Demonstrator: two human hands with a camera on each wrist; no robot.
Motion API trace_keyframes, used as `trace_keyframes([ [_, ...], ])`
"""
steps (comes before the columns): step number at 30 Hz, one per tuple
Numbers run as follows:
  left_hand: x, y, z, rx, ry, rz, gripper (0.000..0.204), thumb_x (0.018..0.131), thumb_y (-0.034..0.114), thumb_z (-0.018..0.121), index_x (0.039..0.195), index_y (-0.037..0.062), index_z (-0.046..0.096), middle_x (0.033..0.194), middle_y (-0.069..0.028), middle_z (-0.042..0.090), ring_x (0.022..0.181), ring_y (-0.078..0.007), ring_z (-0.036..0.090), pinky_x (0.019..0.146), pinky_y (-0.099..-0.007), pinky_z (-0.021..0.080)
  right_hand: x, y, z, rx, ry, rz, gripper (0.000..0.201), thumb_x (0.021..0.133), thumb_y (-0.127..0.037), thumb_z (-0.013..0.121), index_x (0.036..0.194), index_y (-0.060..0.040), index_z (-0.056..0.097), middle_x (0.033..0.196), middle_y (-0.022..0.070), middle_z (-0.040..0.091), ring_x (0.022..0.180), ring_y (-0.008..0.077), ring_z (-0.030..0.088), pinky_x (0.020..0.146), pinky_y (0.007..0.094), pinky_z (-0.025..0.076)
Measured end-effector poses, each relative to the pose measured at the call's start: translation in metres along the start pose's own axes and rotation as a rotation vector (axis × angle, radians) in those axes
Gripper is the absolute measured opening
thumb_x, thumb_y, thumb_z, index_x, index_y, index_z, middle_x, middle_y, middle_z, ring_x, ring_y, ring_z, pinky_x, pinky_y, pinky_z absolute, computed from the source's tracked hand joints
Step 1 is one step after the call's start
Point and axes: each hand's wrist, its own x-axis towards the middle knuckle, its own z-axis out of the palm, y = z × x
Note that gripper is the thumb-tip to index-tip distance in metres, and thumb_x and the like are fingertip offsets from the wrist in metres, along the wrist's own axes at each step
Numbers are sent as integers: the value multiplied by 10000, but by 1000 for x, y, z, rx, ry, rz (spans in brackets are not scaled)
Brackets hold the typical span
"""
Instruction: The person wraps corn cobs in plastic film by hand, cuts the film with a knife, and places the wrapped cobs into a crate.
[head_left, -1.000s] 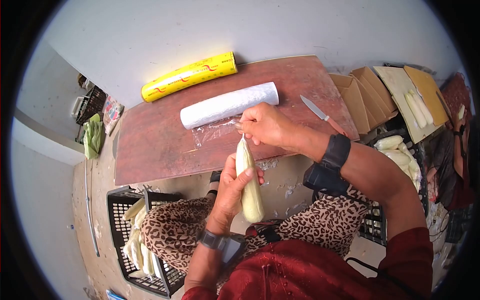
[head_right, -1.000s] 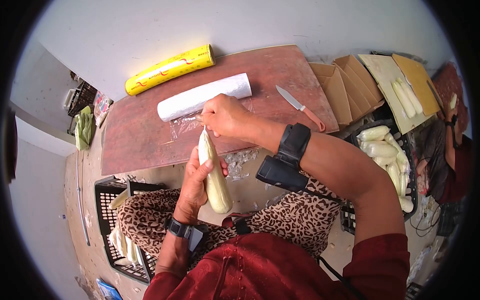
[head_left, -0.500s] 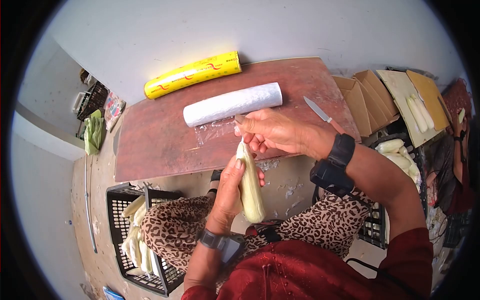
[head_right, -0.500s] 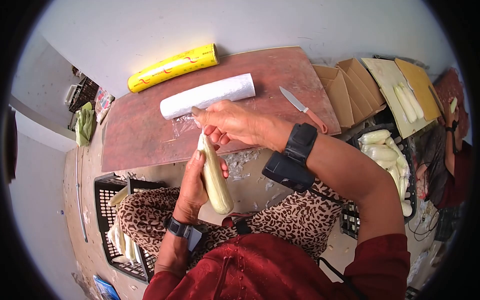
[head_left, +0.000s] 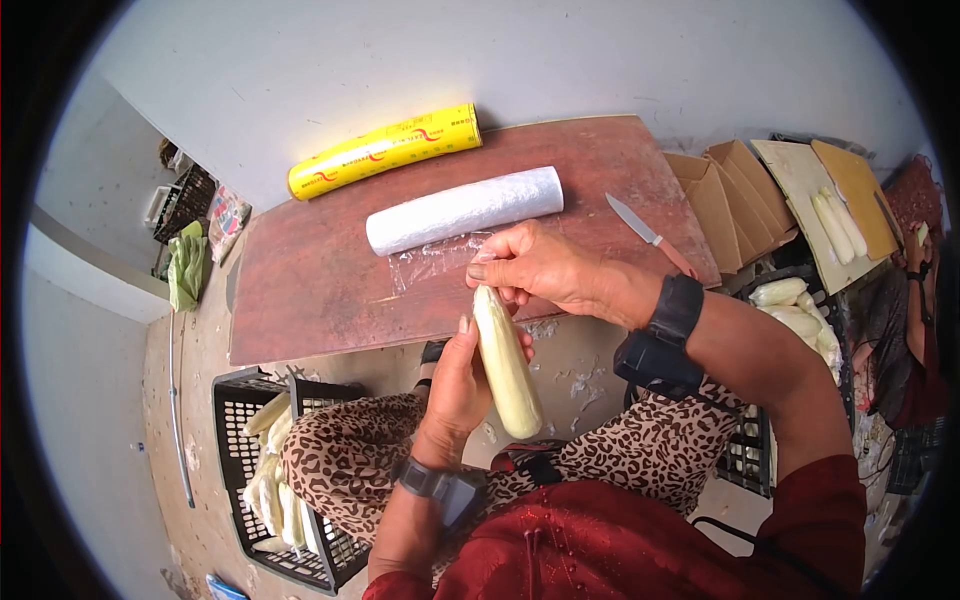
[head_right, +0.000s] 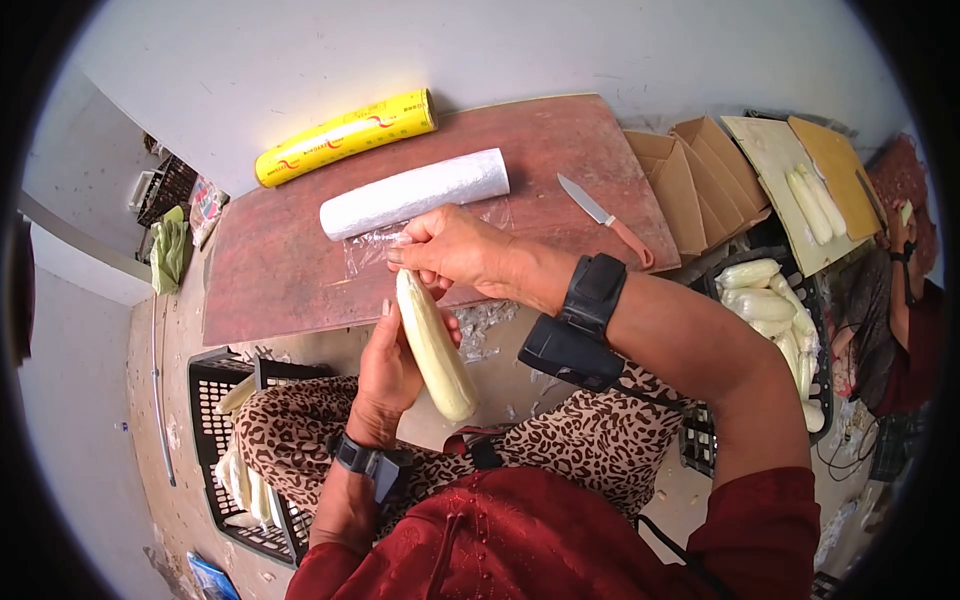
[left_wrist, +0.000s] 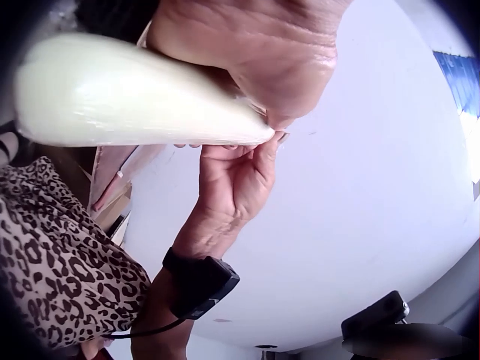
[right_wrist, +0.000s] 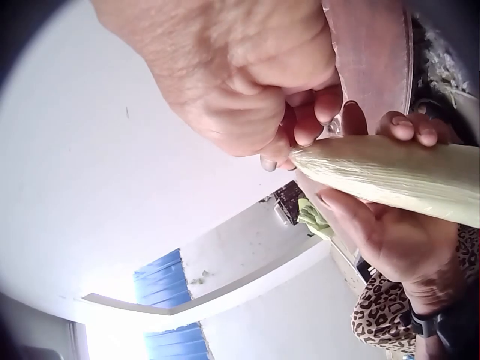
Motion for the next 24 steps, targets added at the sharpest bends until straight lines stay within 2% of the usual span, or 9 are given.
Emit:
trace_keyframes([
  [2, 1, -2, 2, -9, 45, 26, 520, 977, 426, 424, 1276, 4, 478, 1066, -140, 612, 1000, -224, 582, 901, -365, 454, 1, 1, -2, -12, -6, -18, 222, 897, -232, 664, 889, -10, 662, 728, 8, 605, 608, 45, 512, 535, 190, 420],
  [5, 1, 1, -2, 110, -41, 76, 509, 949, 412, 493, 1267, 16, 483, 1126, -162, 601, 1063, -253, 558, 954, -383, 422, -1, -1, -3, -85, -4, -42, 222, 880, -234, 687, 834, -21, 648, 696, -5, 583, 593, 44, 493, 531, 191, 404],
  [11, 3, 2, -11, 173, -7, 99, 387, 869, 227, 674, 1170, 35, 525, 1125, -102, 607, 1058, -199, 557, 954, -358, 419, -5, -5, 1, -152, -3, -86, 192, 875, -209, 689, 813, -35, 635, 668, -28, 548, 592, 35, 468, 525, 189, 387],
  [14, 4, 4, -5, 234, 54, 162, 323, 849, 110, 698, 1130, 54, 549, 1044, -35, 614, 979, -124, 567, 901, -276, 435, -6, -4, 3, -143, -18, -99, 172, 883, -196, 675, 822, -40, 636, 663, -37, 539, 595, 28, 462, 529, 190, 388],
  [17, 4, 7, 9, 263, 108, 228, 344, 833, 68, 707, 1137, 63, 547, 1025, -9, 608, 962, -106, 563, 879, -262, 443, -8, -6, 4, -165, -42, -110, 164, 892, -181, 652, 821, -35, 634, 662, -42, 537, 592, 26, 461, 522, 199, 389],
  [21, 2, 10, 6, 369, 88, 160, 357, 829, 61, 709, 1150, 64, 552, 1034, 3, 598, 949, -92, 555, 855, -257, 450, -7, -7, 4, -409, -50, -249, 177, 907, -169, 605, 813, -22, 629, 655, -33, 543, 574, 35, 465, 493, 222, 386],
  [24, 1, 11, 2, 409, 64, 135, 366, 833, 69, 704, 1167, 60, 556, 1048, 7, 591, 949, -90, 551, 849, -253, 447, -13, -15, 6, -505, -44, -246, 197, 917, -173, 575, 813, -14, 627, 647, -22, 546, 577, 43, 474, 495, 237, 391],
])
